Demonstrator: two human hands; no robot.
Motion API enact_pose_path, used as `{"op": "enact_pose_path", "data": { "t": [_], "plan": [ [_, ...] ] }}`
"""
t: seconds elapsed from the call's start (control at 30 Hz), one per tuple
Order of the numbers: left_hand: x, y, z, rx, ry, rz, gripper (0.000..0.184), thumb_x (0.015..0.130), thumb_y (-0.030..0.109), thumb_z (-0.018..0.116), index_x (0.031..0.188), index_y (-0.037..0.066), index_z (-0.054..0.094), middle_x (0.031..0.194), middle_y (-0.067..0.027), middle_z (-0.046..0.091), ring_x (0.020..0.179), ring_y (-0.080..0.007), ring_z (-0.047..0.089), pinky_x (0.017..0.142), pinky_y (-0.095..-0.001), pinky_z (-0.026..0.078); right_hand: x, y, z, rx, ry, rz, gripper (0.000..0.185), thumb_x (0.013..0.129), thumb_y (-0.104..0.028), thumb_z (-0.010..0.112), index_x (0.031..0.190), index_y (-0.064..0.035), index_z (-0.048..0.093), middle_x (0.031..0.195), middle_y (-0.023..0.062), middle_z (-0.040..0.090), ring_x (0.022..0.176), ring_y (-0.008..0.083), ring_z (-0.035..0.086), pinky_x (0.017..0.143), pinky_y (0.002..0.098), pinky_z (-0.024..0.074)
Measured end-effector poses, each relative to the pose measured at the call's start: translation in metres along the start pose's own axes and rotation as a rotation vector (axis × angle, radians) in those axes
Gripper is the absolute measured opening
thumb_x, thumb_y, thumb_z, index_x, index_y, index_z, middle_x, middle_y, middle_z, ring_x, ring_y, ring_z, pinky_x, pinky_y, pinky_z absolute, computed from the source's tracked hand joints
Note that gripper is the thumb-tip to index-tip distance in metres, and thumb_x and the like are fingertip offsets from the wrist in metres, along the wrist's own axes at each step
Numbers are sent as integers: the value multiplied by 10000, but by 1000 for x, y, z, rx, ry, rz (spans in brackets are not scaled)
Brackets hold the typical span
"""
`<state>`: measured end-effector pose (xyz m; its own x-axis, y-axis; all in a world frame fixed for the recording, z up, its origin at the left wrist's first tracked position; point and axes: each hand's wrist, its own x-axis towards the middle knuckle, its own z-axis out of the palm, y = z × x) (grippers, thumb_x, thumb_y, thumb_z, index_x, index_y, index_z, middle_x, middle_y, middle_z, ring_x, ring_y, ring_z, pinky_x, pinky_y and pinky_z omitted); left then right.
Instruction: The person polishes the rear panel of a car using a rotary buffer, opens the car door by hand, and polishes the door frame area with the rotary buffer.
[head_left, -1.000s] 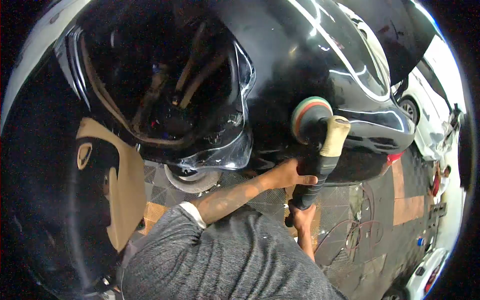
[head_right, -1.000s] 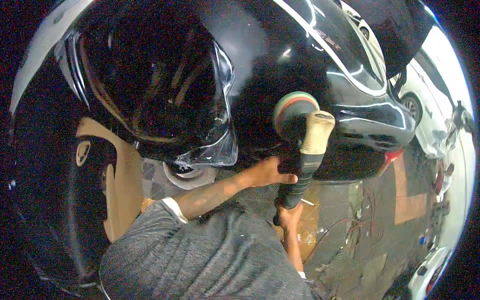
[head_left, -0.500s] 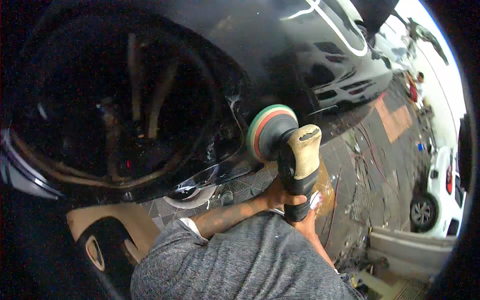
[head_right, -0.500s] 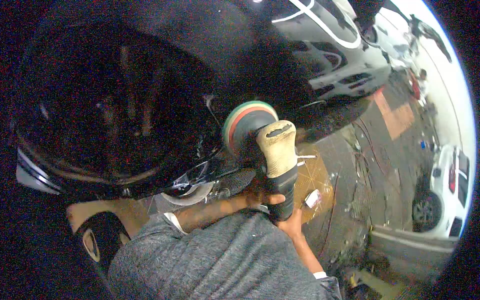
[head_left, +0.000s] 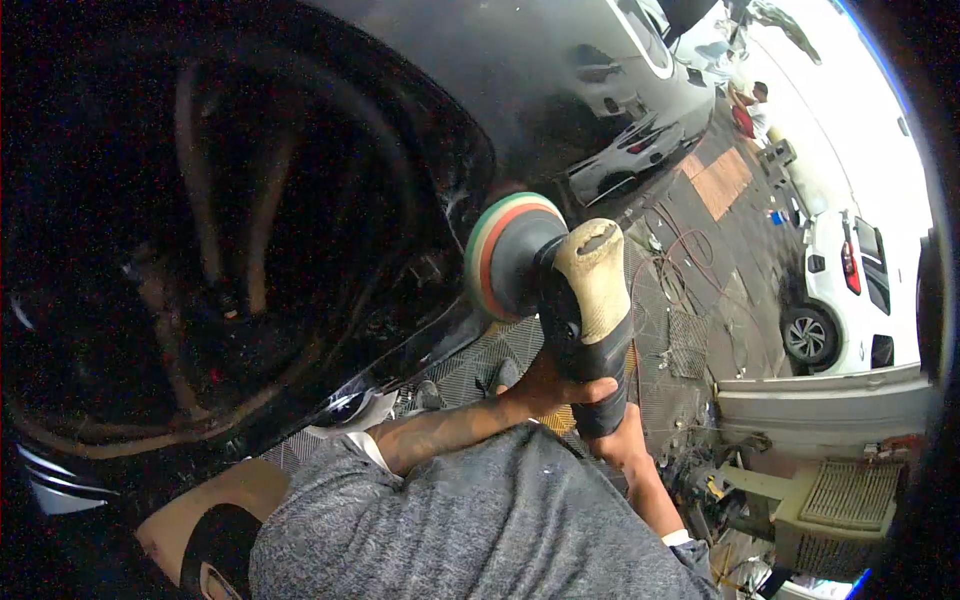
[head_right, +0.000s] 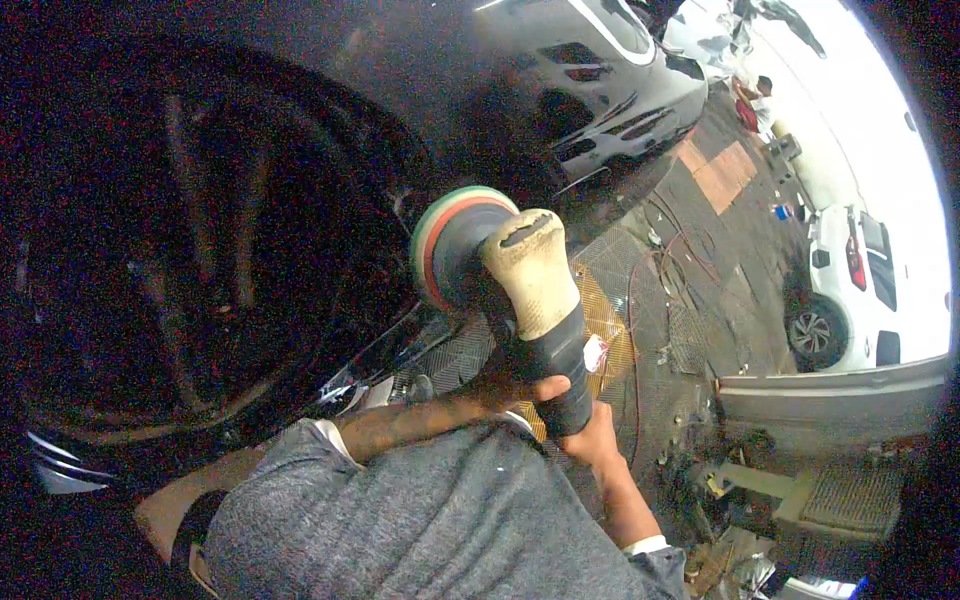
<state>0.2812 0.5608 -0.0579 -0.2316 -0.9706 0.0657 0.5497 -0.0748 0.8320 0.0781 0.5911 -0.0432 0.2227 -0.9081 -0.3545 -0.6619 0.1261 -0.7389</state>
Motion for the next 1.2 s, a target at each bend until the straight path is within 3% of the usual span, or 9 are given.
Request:
{"op": "enact_pose_path", "data": {
  "t": [0.13, 0.23, 0.43, 0.53, 0.7, 0.83, 1.0, 1.13, 1.2],
  "plan": [
    [2, 2, -1, 100, 39, 103, 726, 744, 313, 834, 1327, 17, 518, 1259, -140, 602, 1192, -261, 572, 1057, -405, 444, 3, -3, -7, -13, -37, -25, 166, 693, -99, 769, 828, -20, 714, 788, 49, 718, 731, 131, 674, 643, 325, 522],
    [8, 7, -4, 239, -81, -5, 746, 739, 385, 829, 1326, 30, 536, 1296, -147, 590, 1210, -272, 567, 1070, -408, 434, 5, 2, -9, -16, -36, 48, 194, 704, -137, 773, 840, -14, 708, 788, 51, 706, 711, 139, 653, 647, 334, 518],
    [7, 21, 3, 256, -51, 80, 726, 777, 406, 794, 1335, 21, 535, 1299, -153, 592, 1226, -282, 560, 1074, -417, 428, 6, 8, -16, -13, -30, 3, 200, 684, -126, 768, 812, 7, 691, 741, 75, 691, 690, 142, 633, 655, 346, 516],
    [16, 4, -3, 81, -128, -117, 750, 779, 402, 787, 1359, 17, 509, 1264, -167, 599, 1226, -291, 553, 1074, -417, 418, 10, 12, -13, 15, -12, 90, 236, 656, -137, 778, 781, 32, 670, 693, 96, 669, 665, 140, 608, 655, 353, 513],
    [0, -20, -7, 203, -62, 67, 767, 764, 341, 815, 1374, 21, 477, 1364, -152, 522, 1255, -281, 520, 1066, -431, 421, 9, 5, -17, 34, -57, -29, 207, 691, -117, 757, 818, 27, 682, 748, 79, 691, 706, 131, 621, 662, 338, 512],
    [10, -24, -19, 323, -241, -171, 830, 757, 317, 835, 1415, 20, 428, 1372, -154, 517, 1281, -278, 506, 1102, -418, 401, 18, 8, -17, -9, -81, -10, 142, 724, -103, 744, 819, -6, 702, 761, 70, 710, 731, 133, 658, 650, 338, 518],
    [3, -25, -12, 268, -16, 134, 755, 748, 356, 841, 1318, -5, 502, 1289, -166, 585, 1218, -285, 566, 1041, -421, 452, 21, 11, -19, -54, -80, -57, 220, 655, -108, 765, 794, 30, 666, 716, 76, 686, 671, 122, 593, 637, 344, 510],
    [14, -1, -12, 372, -110, -118, 720, 778, 374, 809, 1330, 8, 527, 1293, -169, 586, 1254, -274, 542, 1101, -401, 400, 21, 1, -14, 37, -70, 7, 228, 672, -128, 776, 800, 26, 667, 717, 101, 691, 692, 121, 616, 661, 343, 516],
    [7, -24, -11, 429, -30, 161, 653, 771, 383, 816, 1250, 14, 572, 1213, -152, 631, 1161, -282, 600, 1020, -411, 466, 23, -2, -15, 42, -69, -8, 235, 676, -137, 780, 798, 29, 666, 713, 110, 691, 698, 120, 623, 665, 344, 517]
  ]
}}
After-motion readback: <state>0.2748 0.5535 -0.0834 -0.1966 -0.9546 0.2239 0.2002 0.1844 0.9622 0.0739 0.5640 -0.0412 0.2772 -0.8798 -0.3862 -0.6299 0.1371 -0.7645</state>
